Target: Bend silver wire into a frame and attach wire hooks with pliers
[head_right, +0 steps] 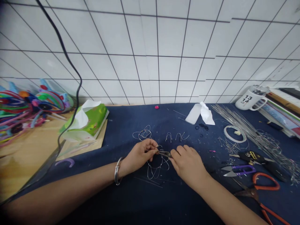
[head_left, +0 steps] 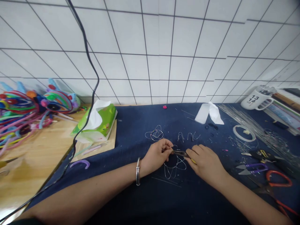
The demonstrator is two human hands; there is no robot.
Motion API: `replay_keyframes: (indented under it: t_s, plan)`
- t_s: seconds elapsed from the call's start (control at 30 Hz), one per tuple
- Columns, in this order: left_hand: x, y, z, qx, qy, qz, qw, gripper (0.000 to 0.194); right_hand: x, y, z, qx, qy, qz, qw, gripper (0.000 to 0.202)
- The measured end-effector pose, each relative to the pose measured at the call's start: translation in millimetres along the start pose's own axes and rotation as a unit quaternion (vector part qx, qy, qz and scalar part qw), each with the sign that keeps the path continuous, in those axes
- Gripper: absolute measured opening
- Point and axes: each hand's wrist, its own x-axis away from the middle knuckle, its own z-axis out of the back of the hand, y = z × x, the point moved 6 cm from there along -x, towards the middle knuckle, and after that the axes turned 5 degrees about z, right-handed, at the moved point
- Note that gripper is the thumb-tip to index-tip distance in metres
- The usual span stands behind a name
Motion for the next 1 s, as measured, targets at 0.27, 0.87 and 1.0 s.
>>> replay_keyframes:
  t_s: [0.27,0.87,1.0]
  plan:
    - [-1.1,-1.6,0.1,-0.007,0.002,-0.006,1.0,0.013,2.5,0.2,-2.0,0.008,0.002,-0.002,1.0,0.016]
    - [-1.7,-4.0,0.0,-0.009,0.002,-0.005,1.0,0.014,2.0,-0.2,-1.7,0.013,0.002,0.002,1.0,0.015]
    - [-1.6,-2.5,0.2,-0.005,0.001,-0.005,1.0,0.014,1.1,-0.9,0.2,0.019,0.006,0.004,1.0,0.015]
